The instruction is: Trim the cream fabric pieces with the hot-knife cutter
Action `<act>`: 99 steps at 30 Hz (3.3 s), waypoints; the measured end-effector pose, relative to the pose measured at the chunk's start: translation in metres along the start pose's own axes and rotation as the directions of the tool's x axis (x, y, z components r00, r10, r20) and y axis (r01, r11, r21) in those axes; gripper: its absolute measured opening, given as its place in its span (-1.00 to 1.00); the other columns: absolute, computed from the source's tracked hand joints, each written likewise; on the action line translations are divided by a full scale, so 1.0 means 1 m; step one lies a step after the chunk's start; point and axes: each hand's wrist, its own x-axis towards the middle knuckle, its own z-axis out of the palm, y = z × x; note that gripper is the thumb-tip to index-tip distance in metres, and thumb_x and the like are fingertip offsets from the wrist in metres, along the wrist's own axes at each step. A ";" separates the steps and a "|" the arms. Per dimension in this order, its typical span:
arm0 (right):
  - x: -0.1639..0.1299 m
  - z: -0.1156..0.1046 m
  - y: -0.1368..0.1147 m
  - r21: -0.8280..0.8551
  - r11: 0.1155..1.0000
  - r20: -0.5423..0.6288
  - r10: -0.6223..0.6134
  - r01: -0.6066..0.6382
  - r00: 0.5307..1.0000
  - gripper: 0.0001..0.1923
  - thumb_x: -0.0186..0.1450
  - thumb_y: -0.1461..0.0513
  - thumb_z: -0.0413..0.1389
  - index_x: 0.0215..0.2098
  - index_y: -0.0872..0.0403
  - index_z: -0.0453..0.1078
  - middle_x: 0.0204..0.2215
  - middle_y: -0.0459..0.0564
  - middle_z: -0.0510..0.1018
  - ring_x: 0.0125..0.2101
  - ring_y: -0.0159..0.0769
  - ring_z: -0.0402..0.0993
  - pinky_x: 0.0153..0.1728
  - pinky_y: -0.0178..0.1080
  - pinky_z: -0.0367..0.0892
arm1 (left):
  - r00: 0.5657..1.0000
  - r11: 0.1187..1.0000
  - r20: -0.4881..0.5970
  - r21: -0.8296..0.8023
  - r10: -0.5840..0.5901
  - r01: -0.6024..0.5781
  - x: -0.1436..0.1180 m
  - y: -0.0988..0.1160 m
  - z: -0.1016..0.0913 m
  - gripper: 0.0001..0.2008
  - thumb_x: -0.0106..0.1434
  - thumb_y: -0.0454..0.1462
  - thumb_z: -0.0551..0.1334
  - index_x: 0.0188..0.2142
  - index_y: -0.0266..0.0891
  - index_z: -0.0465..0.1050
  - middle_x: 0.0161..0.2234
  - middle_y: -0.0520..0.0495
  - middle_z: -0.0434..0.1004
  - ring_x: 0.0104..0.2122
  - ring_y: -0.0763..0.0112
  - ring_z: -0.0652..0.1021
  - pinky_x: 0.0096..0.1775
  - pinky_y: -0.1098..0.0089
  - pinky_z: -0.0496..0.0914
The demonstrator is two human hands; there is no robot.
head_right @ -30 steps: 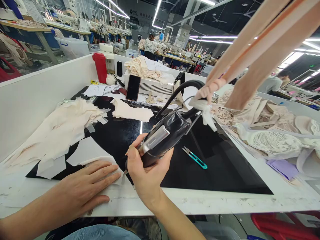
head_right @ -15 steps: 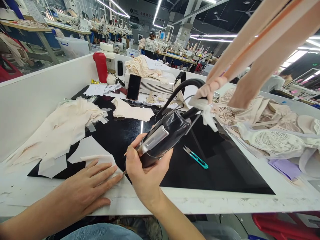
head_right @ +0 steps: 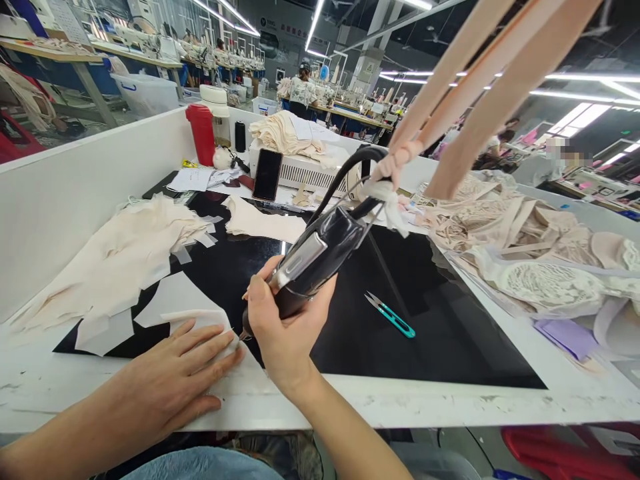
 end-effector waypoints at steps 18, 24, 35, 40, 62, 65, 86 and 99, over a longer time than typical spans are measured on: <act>-0.002 -0.001 0.002 -0.055 0.998 0.037 -0.007 0.009 0.999 -0.68 0.36 0.33 0.18 -0.04 -0.09 0.20 -0.35 -0.24 0.50 -0.50 -0.48 0.45 -0.43 -0.30 0.47 | 1.000 0.998 0.005 -0.066 -0.024 0.024 0.004 0.002 -0.006 -0.52 0.37 -0.12 0.35 0.22 -0.13 0.35 0.13 -0.19 0.50 0.16 -0.02 0.43 0.17 -0.09 0.28; 0.002 0.002 0.004 -0.013 1.000 0.028 -0.004 0.005 1.000 -0.70 0.35 0.31 0.20 -0.06 -0.09 0.21 -0.35 -0.25 0.49 -0.50 -0.50 0.45 -0.42 -0.31 0.45 | 1.000 0.997 0.010 -0.077 -0.029 0.030 0.004 0.001 -0.007 -0.51 0.35 -0.12 0.38 0.20 -0.13 0.36 0.07 -0.17 0.49 0.12 0.00 0.45 0.15 -0.06 0.30; 0.002 0.007 0.011 -0.079 0.997 0.014 0.013 -0.012 1.000 -0.68 0.33 0.29 0.19 -0.08 -0.08 0.15 -0.36 -0.24 0.48 -0.53 -0.49 0.45 -0.45 -0.31 0.48 | 1.000 0.996 0.011 -0.083 -0.029 0.030 0.003 0.001 -0.004 -0.52 0.35 -0.12 0.38 0.20 -0.14 0.40 0.08 -0.20 0.48 0.13 -0.01 0.45 0.18 -0.07 0.32; 0.006 0.004 0.010 -0.070 0.997 0.022 0.028 -0.026 0.999 -0.65 0.30 0.27 0.23 -0.08 -0.08 0.16 -0.35 -0.24 0.49 -0.53 -0.49 0.46 -0.46 -0.31 0.46 | 0.998 0.992 0.040 -0.117 -0.042 0.047 0.006 0.000 -0.016 -0.52 0.36 -0.12 0.36 0.22 -0.12 0.40 0.08 -0.20 0.51 0.12 -0.03 0.49 0.17 -0.11 0.40; 0.011 -0.021 -0.020 -0.060 0.997 -0.023 0.047 -0.048 0.999 -0.55 0.30 0.20 0.27 0.09 -0.09 0.23 -0.37 -0.22 0.48 -0.52 -0.44 0.44 -0.47 -0.27 0.43 | 0.927 0.944 0.230 0.217 -0.297 0.249 0.031 -0.013 -0.035 -0.76 0.47 -0.33 0.15 0.04 -0.32 0.51 -0.16 -0.21 0.51 -0.23 0.11 0.56 -0.16 0.14 0.45; 0.007 -0.022 -0.019 -0.036 0.998 -0.005 0.045 -0.045 0.999 -0.56 0.32 0.21 0.28 0.09 -0.08 0.25 -0.37 -0.21 0.50 -0.49 -0.43 0.46 -0.46 -0.29 0.45 | 0.912 0.939 0.254 0.211 -0.322 0.273 0.032 -0.011 -0.036 -0.77 0.47 -0.35 0.15 0.04 -0.32 0.50 -0.16 -0.20 0.50 -0.26 0.14 0.56 -0.23 0.18 0.44; -0.002 -0.015 -0.008 0.029 0.998 0.020 0.051 -0.051 0.999 -0.54 0.30 0.21 0.32 0.08 -0.07 0.26 -0.35 -0.21 0.54 -0.51 -0.46 0.48 -0.47 -0.31 0.49 | 1.000 0.968 -0.018 0.251 -0.023 0.027 0.030 0.002 -0.039 -0.75 0.35 -0.54 0.09 -0.23 -0.31 0.52 -0.36 -0.09 0.51 -0.36 0.16 0.54 -0.39 0.22 0.42; -0.002 -0.018 -0.008 0.014 0.999 0.047 0.032 -0.033 0.998 -0.58 0.34 0.24 0.26 0.10 -0.10 0.28 -0.33 -0.21 0.52 -0.49 -0.48 0.47 -0.44 -0.30 0.48 | 0.965 0.976 -0.144 0.040 0.220 -0.216 0.032 -0.010 -0.016 -0.69 0.47 -0.53 0.02 -0.03 -0.45 0.54 -0.09 -0.21 0.65 -0.09 0.24 0.61 0.02 0.30 0.51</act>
